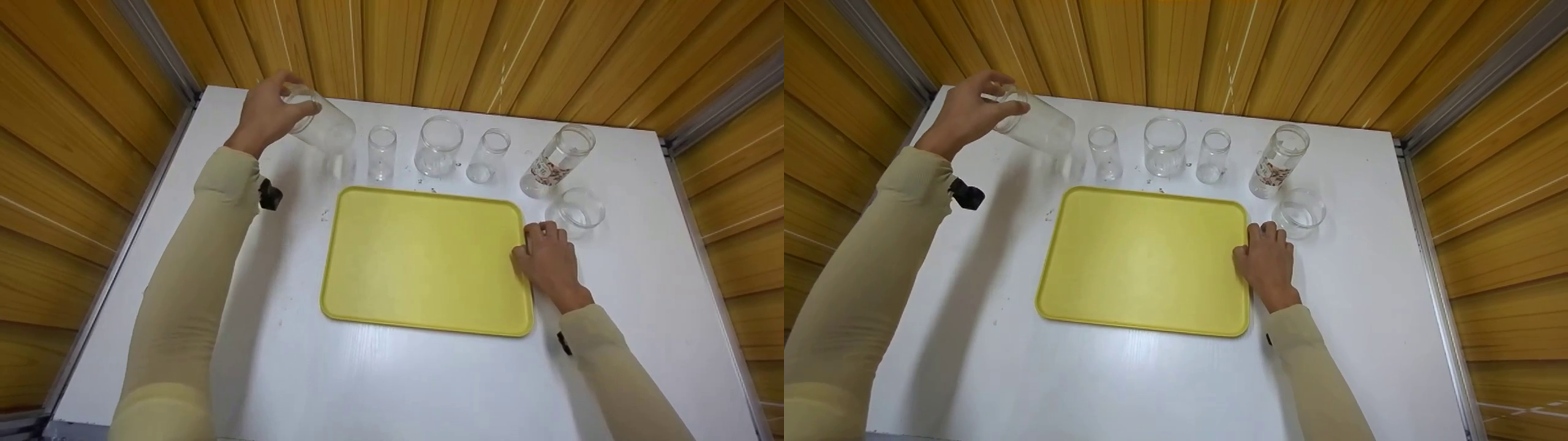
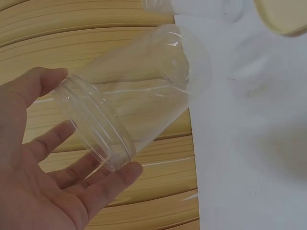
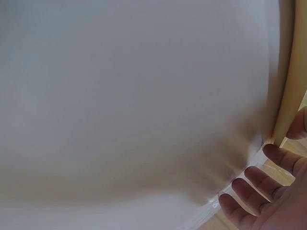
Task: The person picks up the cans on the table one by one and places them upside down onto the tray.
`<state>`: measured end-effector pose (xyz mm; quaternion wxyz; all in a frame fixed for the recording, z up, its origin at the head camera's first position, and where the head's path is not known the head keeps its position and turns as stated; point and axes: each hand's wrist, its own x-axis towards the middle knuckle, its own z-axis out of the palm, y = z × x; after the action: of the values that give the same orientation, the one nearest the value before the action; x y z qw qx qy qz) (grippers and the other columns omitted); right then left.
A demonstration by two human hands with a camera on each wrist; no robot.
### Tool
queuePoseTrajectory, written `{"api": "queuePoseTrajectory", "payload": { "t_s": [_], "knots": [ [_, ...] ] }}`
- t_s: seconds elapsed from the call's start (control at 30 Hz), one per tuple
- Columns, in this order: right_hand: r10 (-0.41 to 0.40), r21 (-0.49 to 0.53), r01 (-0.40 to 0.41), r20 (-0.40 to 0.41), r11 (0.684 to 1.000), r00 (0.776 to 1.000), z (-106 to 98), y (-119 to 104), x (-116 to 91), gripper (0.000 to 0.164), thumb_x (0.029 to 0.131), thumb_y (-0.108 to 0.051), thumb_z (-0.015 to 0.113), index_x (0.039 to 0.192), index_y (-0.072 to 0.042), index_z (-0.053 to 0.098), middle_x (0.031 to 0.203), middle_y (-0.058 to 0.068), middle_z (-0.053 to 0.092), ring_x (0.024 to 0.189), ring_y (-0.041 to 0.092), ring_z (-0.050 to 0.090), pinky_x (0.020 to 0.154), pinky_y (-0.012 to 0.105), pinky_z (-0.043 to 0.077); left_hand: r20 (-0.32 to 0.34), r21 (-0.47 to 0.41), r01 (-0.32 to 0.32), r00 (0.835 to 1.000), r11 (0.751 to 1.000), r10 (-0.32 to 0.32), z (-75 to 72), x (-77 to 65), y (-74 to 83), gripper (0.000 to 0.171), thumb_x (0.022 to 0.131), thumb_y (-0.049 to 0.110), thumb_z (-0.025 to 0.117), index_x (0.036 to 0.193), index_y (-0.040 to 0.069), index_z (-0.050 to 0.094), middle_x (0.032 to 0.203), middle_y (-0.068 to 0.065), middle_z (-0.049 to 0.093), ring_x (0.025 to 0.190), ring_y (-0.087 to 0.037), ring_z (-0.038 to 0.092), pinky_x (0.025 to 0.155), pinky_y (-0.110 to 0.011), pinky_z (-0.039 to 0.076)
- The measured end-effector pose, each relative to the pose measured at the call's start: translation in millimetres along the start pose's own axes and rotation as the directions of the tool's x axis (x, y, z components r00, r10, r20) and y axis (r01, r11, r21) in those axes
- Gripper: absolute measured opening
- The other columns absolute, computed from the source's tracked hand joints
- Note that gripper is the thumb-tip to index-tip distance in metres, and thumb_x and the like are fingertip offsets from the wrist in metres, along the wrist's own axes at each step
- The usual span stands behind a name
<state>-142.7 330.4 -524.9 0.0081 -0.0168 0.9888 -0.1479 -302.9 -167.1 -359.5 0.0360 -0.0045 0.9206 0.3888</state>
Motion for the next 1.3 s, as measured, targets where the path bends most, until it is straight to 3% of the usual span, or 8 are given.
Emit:
{"api": "queuePoseTrajectory", "payload": {
  "t_s": [0.4,0.7,0.87,1.17,1.3],
  "knots": [
    [-0.012,0.009,0.012,-0.003,1.000,1.000,1,3,1,0.047,0.098,-0.021,0.053,0.133,0.010,0.058,0.132,0.034,0.048,0.112,0.054,0.046,0.088,0.069,0.043,-0.051,-0.172,-0.031,0.998,0.985,0.022,-0.1,-13.3,3.5,0.063,0.095,0.046,0.068,0.150,0.018,0.056,0.152,-0.013,0.053,0.133,-0.028,0.053,0.105,-0.047,0.049],
    [0.005,0.019,-0.005,-0.001,1.000,1.000,1,6,0,0.047,0.098,-0.021,0.056,0.134,0.009,0.057,0.136,0.034,0.048,0.118,0.054,0.045,0.094,0.069,0.040,-0.077,-0.308,-0.021,0.997,0.951,-0.002,5.6,-22.9,7.6,0.061,0.096,0.048,0.069,0.149,0.021,0.056,0.149,-0.010,0.053,0.130,-0.026,0.055,0.099,-0.041,0.056],
    [0.018,0.026,-0.018,-0.006,1.000,1.000,1,6,-2,0.047,0.098,-0.022,0.056,0.135,0.008,0.058,0.137,0.032,0.048,0.120,0.053,0.045,0.096,0.069,0.040,-0.091,-0.397,-0.026,0.996,0.917,-0.011,13.4,-27.9,9.8,0.061,0.096,0.047,0.072,0.149,0.022,0.056,0.147,-0.008,0.055,0.129,-0.023,0.056,0.097,-0.040,0.057],
    [-0.006,0.033,0.007,-0.042,0.999,0.999,2,4,-3,0.044,0.098,-0.020,0.055,0.132,0.008,0.059,0.136,0.034,0.049,0.117,0.055,0.046,0.093,0.070,0.040,-0.111,-0.565,-0.075,0.994,0.822,0.015,33.1,-40.6,3.4,0.055,0.098,0.042,0.073,0.147,0.021,0.058,0.141,-0.008,0.060,0.125,-0.023,0.061,0.095,-0.042,0.059],
    [-0.003,0.035,0.005,-0.062,0.999,0.998,3,3,-3,0.043,0.098,-0.020,0.055,0.131,0.007,0.059,0.135,0.033,0.049,0.117,0.055,0.046,0.093,0.070,0.040,-0.119,-0.602,-0.093,0.993,0.793,0.025,40.2,-45.7,0.0,0.052,0.100,0.040,0.072,0.146,0.021,0.058,0.140,-0.008,0.061,0.125,-0.022,0.063,0.094,-0.043,0.060]
  ]
}}
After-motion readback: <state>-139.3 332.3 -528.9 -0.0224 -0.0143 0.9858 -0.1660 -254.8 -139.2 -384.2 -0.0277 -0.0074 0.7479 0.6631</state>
